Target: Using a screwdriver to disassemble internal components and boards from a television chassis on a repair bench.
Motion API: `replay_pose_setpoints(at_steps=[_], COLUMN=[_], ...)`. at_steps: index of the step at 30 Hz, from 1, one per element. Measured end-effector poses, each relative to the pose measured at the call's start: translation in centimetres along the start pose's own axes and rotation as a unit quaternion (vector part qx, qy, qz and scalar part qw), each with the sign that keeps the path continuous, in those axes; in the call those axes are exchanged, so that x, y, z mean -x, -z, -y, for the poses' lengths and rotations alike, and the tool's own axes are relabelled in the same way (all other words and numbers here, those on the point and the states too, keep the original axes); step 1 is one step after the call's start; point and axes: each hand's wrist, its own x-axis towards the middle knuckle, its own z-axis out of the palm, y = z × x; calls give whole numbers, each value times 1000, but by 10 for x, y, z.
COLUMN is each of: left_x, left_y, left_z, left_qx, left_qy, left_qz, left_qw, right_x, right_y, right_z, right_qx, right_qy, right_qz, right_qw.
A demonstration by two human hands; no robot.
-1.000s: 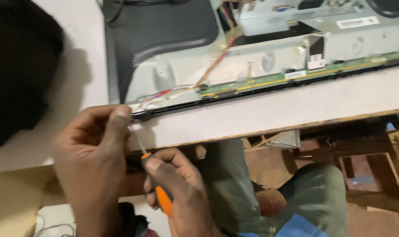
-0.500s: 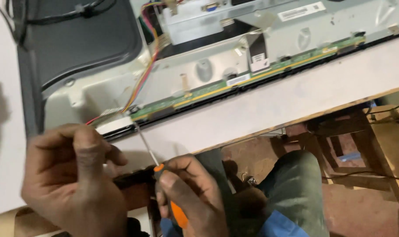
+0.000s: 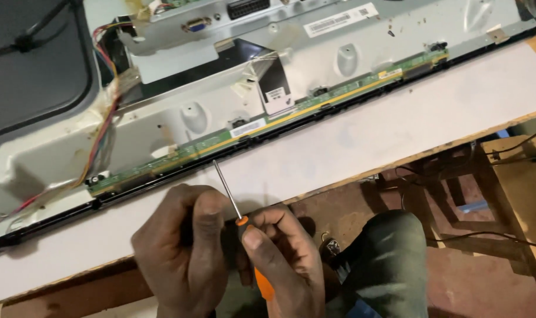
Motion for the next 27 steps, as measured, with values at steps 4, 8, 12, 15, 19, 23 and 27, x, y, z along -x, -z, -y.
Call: replay_pose_setpoints(at_steps=[4, 8, 12, 15, 19, 23, 27], left_x=[0, 3, 0, -5, -13, -17, -15], left_y=[-16, -30, -45, -56, -70, -84, -94], left_z=[-12, -11, -18, -26, -26, -23, -21], left_qx=[2, 28, 8, 84, 33, -55, -110], left_qy=[0, 27, 11, 29, -28, -85, -38], left_qz=[65, 79, 89, 116, 118, 116, 48], left_qw=[998, 996, 996, 989, 992, 988, 992], right_x=[-1, -3, -5, -16, -23, -18, -24], right_y=[10, 13, 14, 25, 40, 49, 50], right_z=[9, 27, 49, 55, 69, 108, 123], right_qx=[12, 9, 29, 44, 94, 424, 477], right_qy=[74, 101, 124, 198, 211, 333, 320], right_qz=[51, 51, 77, 124, 70, -76, -81], right_qw=[996, 994, 989, 971, 970, 839, 815])
